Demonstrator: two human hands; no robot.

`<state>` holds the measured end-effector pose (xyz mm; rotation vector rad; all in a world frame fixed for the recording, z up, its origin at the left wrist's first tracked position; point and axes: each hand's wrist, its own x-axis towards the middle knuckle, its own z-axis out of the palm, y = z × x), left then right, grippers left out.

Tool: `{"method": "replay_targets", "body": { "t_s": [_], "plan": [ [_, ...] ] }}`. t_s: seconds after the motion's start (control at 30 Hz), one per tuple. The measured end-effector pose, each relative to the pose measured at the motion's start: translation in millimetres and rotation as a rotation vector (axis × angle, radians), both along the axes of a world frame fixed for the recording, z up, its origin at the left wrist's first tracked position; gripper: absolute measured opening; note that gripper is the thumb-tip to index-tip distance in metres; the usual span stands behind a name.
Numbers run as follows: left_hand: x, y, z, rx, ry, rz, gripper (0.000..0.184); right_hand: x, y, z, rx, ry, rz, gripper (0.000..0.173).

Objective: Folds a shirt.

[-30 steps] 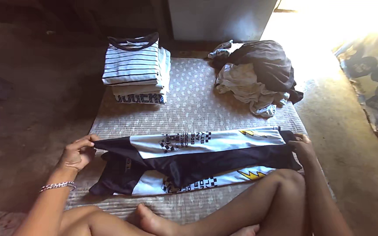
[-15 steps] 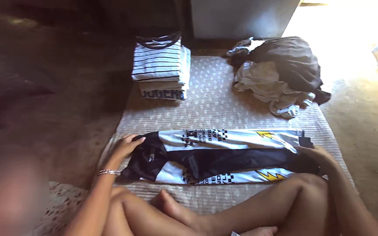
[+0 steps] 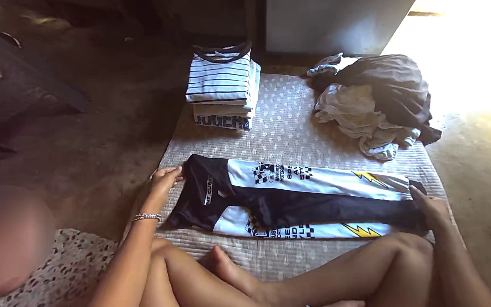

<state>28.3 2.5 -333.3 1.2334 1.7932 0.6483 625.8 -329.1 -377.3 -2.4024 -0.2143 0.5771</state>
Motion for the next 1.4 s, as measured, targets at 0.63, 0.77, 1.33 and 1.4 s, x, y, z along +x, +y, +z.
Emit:
{"method": "replay_targets", "body": {
  "t_s": [0.63, 0.77, 1.33, 1.4],
  "plan": [
    [29, -9, -14, 0.387, 0.688, -0.802, 0.044, -2, -19, -4, 0.359, 0.205, -0.036, 0.023],
    [53, -47, 23, 0.408, 0.414, -0.624, 0.038, -28, -2, 36, 0.326, 0.021, -0.085, 0.028],
    [215, -166, -13, -0.18, -0.633, -0.284, 0.064, -169, 66, 48, 0.153, -0.154, 0.626, 0.047],
    [202, -171, -7, -0.174, -0.516, -0.291, 0.071, -170, 64, 14, 0.117, -0.174, 0.685, 0.05]
  ]
}}
